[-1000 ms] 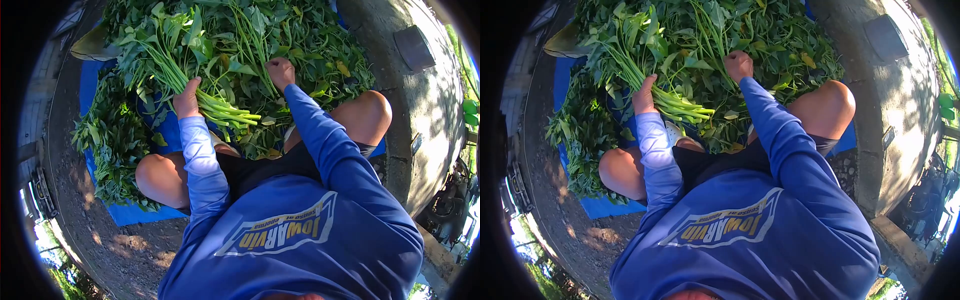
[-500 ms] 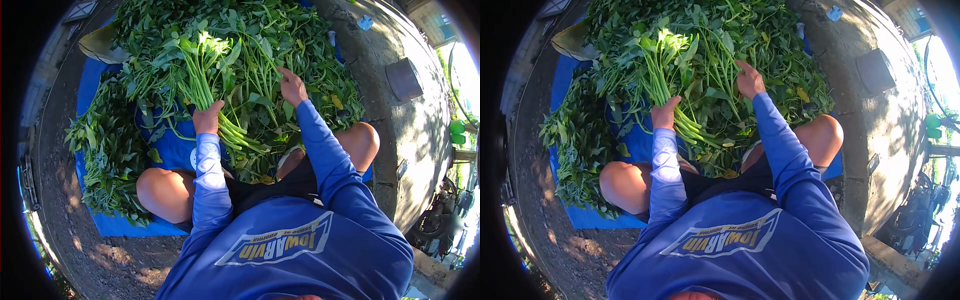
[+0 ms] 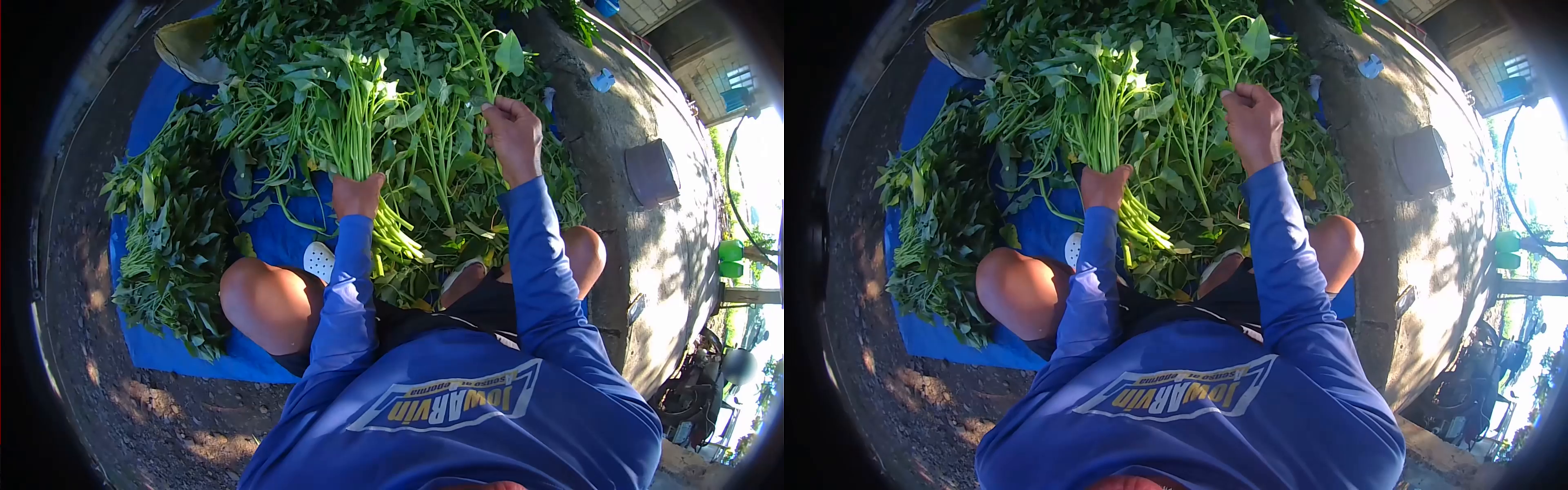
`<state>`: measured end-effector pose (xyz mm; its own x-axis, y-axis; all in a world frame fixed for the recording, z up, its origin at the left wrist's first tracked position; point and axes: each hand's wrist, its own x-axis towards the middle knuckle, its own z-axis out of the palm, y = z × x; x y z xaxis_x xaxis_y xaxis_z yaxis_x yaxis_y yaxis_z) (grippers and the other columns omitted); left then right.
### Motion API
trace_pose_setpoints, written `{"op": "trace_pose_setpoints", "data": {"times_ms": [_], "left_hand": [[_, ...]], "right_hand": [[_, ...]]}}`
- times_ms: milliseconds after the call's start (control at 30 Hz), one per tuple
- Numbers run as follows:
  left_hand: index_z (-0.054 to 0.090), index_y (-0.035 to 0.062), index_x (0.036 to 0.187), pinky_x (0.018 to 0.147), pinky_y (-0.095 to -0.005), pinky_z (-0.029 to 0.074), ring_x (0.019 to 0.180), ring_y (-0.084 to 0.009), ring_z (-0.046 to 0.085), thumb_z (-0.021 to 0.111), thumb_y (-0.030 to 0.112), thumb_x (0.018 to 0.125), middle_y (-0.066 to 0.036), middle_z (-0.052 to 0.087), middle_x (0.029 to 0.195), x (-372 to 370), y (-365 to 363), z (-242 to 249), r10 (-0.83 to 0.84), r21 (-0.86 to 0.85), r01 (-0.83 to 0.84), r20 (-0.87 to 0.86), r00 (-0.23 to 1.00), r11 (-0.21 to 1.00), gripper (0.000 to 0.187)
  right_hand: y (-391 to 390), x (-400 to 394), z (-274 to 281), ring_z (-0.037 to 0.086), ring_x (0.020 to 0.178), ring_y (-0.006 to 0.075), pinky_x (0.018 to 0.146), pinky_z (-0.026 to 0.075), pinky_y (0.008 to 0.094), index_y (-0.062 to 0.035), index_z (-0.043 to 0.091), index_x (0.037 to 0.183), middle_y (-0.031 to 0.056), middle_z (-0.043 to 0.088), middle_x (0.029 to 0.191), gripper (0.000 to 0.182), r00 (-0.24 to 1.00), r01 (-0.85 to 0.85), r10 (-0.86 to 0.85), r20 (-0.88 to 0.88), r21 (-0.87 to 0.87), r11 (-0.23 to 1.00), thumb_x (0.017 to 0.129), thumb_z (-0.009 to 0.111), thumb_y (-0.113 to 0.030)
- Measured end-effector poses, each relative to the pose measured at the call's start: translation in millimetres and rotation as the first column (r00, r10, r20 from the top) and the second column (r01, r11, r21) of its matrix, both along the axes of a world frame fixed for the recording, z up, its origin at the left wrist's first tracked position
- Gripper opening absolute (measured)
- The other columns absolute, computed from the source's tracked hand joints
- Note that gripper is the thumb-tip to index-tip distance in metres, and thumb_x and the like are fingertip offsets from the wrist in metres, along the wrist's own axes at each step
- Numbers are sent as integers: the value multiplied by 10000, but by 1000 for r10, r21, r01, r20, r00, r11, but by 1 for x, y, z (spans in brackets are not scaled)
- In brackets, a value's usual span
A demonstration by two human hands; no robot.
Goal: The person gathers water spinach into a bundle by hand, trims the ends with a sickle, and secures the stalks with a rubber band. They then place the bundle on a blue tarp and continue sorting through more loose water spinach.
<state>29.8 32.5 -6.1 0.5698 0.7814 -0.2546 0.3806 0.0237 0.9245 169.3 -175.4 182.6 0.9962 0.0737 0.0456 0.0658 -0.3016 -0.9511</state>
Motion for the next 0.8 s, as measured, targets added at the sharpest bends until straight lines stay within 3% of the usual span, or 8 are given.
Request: {"op": "trace_pose_setpoints", "data": {"times_ms": [100,233,333,467,500,633,700,800], "left_hand": [[621,-84,1199,950,-449,550,1022,-390,730,924,292,689,-249,745,1141,5,-4,-17,-40,1,40,112,993,999,703],[691,-84,1145,888,-404,557,915,-311,737,937,378,702,-212,771,1078,8,-17,-20,-116,-61,121,79,990,991,685],[707,-69,1190,877,-381,561,903,-253,731,907,400,766,-156,775,1110,-5,-22,-5,-168,-292,272,334,927,917,663],[727,-35,1201,850,-349,568,931,-179,711,884,420,836,-90,764,1137,3,-19,-71,-227,-593,329,243,943,735,604],[728,-27,1194,842,-348,573,953,-174,707,910,443,808,-91,760,1140,-14,-31,-12,-166,-508,293,280,945,810,636],[743,-46,1080,808,-361,577,859,-200,716,943,422,752,-112,773,1031,-8,-46,-45,-131,-405,256,311,941,878,606],[758,-36,1024,745,-326,551,798,-166,685,925,371,766,-87,767,944,-12,-34,-70,-248,-349,279,129,960,895,510],[735,-54,1066,743,-340,551,807,-176,685,890,304,752,-119,766,974,-24,-33,-32,-266,-294,288,115,957,911,500]], "right_hand": [[20,-2,-33,731,889,223,818,575,350,28,729,1169,151,777,1021,400,989,-18,36,141,-128,992,896,790,-258],[44,-65,-98,752,933,316,853,575,407,1,746,1154,201,776,1025,452,981,-165,188,48,-294,941,862,814,-337],[45,-95,-124,716,811,221,785,556,375,22,784,1030,156,768,884,414,927,-280,185,-327,-273,920,919,784,-377],[32,-98,-150,606,727,109,698,509,312,30,785,1015,52,722,802,387,871,-325,262,-416,-87,942,965,755,-353],[32,-100,-155,602,720,106,689,504,307,33,784,1010,49,723,805,384,864,-329,263,-428,-87,940,972,749,-348],[23,-108,-185,597,708,98,663,497,311,34,782,994,44,730,812,354,836,-451,376,-399,-110,886,974,743,-317],[17,-107,-178,595,720,93,671,499,310,33,779,1010,37,718,818,341,767,-584,463,-443,-185,791,974,738,-303],[25,-81,-126,641,705,185,697,515,389,56,748,1010,112,724,794,407,941,-336,313,-127,-271,902,975,694,-346]]}}
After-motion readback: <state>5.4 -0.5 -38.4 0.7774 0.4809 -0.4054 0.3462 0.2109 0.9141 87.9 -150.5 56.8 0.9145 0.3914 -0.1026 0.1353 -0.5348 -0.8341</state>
